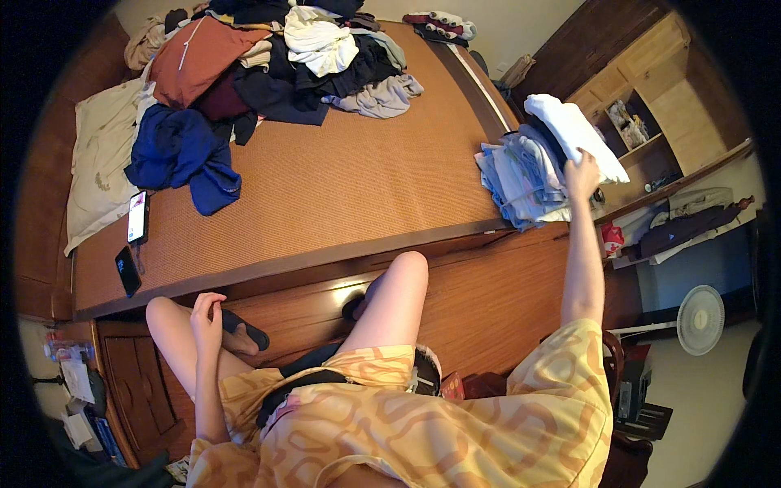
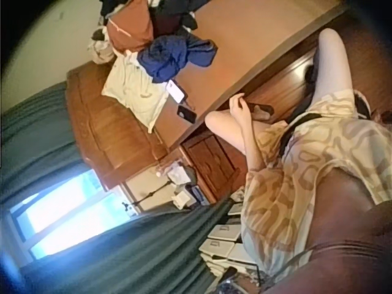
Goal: The person sits on a bed and folds various clothing items, including pants, shirts, and a hoodie, by hand. They place each folded item onto a growing stack on the bed.
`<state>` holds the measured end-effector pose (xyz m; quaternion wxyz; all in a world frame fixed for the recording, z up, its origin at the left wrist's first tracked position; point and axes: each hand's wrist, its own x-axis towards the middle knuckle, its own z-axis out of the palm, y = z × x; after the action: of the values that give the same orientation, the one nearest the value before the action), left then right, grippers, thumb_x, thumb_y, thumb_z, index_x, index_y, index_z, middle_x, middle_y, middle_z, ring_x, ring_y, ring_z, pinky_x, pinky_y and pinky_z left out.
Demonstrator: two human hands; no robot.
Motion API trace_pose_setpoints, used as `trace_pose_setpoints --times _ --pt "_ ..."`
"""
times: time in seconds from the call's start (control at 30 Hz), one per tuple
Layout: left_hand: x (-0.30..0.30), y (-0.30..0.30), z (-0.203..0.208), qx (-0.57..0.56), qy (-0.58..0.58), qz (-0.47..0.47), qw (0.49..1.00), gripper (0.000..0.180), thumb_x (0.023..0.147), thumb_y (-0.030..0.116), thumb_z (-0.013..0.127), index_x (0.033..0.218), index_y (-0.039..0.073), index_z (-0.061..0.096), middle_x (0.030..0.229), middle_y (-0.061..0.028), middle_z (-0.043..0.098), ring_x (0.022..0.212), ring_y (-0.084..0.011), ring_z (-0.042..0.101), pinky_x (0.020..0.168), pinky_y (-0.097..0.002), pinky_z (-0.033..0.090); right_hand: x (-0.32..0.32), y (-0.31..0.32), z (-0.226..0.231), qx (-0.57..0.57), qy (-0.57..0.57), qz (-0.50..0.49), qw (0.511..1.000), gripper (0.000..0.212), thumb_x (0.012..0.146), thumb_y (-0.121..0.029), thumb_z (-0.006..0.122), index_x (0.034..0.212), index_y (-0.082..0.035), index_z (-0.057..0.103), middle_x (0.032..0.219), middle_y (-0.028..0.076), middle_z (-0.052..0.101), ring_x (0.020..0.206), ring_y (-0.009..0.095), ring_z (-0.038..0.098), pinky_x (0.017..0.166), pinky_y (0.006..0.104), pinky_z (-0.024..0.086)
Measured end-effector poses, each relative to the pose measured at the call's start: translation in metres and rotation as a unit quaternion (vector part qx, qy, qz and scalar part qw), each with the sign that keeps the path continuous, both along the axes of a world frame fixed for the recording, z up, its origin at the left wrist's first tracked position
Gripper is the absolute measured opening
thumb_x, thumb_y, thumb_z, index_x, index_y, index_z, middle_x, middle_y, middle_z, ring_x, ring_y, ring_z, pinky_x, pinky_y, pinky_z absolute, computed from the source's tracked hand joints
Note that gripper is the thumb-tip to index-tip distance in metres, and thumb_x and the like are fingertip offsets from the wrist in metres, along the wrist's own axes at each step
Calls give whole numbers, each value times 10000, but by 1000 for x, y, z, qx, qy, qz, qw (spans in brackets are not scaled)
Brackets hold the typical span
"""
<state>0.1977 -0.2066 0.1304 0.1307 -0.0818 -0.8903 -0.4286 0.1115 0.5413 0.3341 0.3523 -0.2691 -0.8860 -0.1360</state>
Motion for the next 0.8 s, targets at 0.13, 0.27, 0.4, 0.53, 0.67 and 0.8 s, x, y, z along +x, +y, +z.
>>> trace_pose_setpoints --times 0.13,0.27,0.4,0.53,0.67,0.8 --pt "-8 -6 -3 19 -17 14 1000 92 800 -55 511 842 -11 579 844 -120 586 809 -253 587 747 -301 449 -25 -142 -58 -223 -53 257 939 192 766 -123 572 929 -55 646 947 160 632 908 293 601 804 365 466" --pt "-31 -8 -20 0 19 -7 1000 83 811 -6 528 849 17 599 841 -122 607 797 -265 604 714 -297 463 -71 -221 -233 -386 -177 411 807 236 793 -162 581 995 -57 643 964 160 638 931 286 602 835 366 462" --pt "-52 -32 -17 -73 23 19 997 123 791 91 575 905 53 600 885 -123 588 845 -312 574 724 -358 472 -66 -378 -315 -384 -271 433 769 433 792 -304 614 1182 -130 543 1283 165 448 1176 346 421 977 421 347" --pt "-82 -89 -30 -79 0 128 989 118 772 81 568 887 67 594 858 -116 593 859 -287 585 732 -374 471 -46 -482 -335 -320 -428 283 797 779 771 -597 536 1410 -266 236 1500 107 80 1366 361 62 1037 619 82" --pt "-111 -167 -43 -159 23 295 942 124 746 85 592 868 64 599 839 -98 610 836 -267 593 717 -364 475 -60 -520 -318 -313 -485 198 792 928 724 -753 434 1445 -306 58 1516 67 -63 1379 340 -81 1013 660 -10" --pt "-133 -240 -63 -204 -171 463 845 492 731 288 660 1126 48 491 1144 -131 498 1087 -315 478 856 -468 440 -69 -527 -310 -291 -529 168 779 957 717 -780 404 1441 -318 -19 1509 61 -121 1377 334 -108 1004 671 -14"
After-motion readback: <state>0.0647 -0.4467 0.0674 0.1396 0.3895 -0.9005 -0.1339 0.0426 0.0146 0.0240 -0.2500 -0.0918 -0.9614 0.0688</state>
